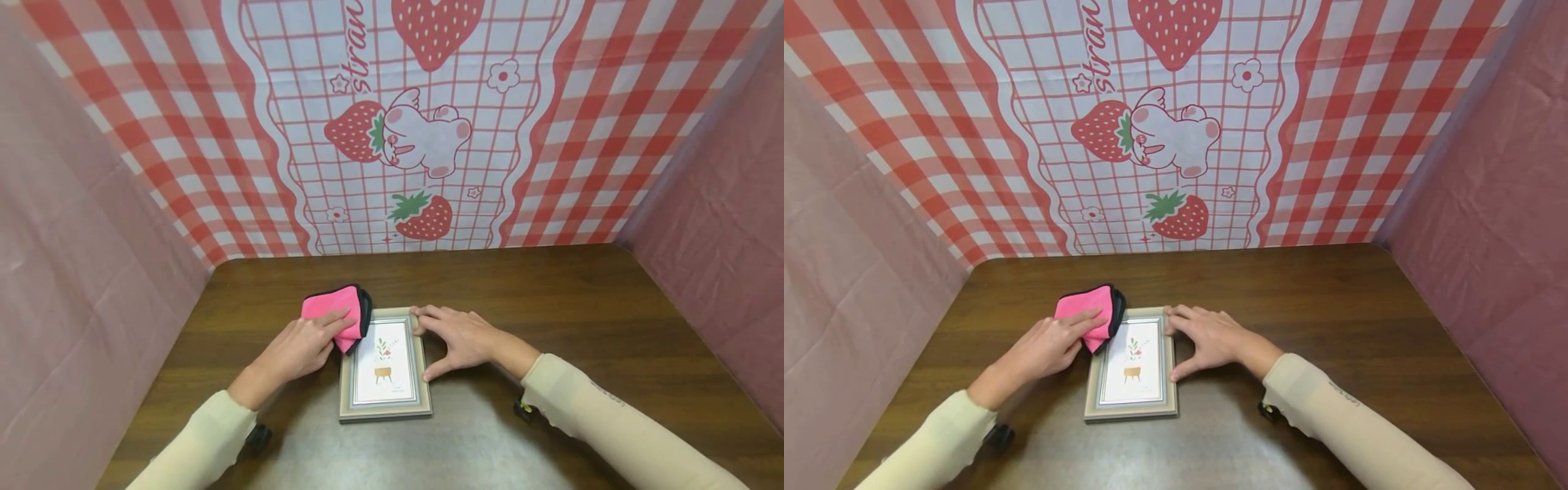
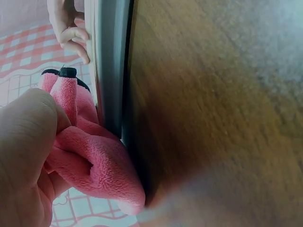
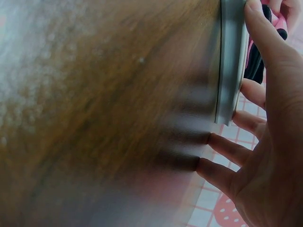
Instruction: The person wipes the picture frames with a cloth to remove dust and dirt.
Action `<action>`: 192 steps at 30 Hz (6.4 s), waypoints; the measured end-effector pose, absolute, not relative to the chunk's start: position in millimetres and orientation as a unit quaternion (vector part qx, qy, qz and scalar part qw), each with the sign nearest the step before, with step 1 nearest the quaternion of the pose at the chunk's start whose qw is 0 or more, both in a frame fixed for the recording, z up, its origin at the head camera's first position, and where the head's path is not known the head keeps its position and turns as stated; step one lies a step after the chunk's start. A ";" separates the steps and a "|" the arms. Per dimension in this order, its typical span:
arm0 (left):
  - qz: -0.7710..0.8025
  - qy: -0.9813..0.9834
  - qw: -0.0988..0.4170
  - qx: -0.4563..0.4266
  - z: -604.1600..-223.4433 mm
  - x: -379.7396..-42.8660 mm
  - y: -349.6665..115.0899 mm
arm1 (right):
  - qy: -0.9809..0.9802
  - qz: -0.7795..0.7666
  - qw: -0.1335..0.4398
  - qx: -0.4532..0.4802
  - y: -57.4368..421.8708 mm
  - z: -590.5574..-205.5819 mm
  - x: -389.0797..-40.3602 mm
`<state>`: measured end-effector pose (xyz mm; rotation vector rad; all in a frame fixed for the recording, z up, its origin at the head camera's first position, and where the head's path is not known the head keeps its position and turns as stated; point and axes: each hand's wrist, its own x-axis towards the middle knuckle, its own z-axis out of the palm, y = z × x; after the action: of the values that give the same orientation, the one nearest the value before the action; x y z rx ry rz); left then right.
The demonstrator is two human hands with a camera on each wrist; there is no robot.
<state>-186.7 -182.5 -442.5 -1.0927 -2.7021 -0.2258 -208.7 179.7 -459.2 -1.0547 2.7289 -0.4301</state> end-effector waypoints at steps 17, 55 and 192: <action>-0.102 -0.941 0.102 -0.307 -434.7 -192.3 -188.3 | 0.920 -0.143 0.085 -0.355 180.3 -458.6 -207.8; -0.299 -0.930 0.080 -0.196 -482.9 -226.6 -176.9 | 0.921 -0.140 0.096 -0.352 178.5 -458.7 -209.1; -0.276 -0.950 0.093 -0.110 -483.3 -182.5 -155.3 | 0.918 -0.153 0.089 -0.355 180.8 -459.7 -206.4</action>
<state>-182.5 -155.3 -483.3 -0.3278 -2.8204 -0.8186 -206.4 180.8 -459.7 -1.0572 2.7301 -0.4552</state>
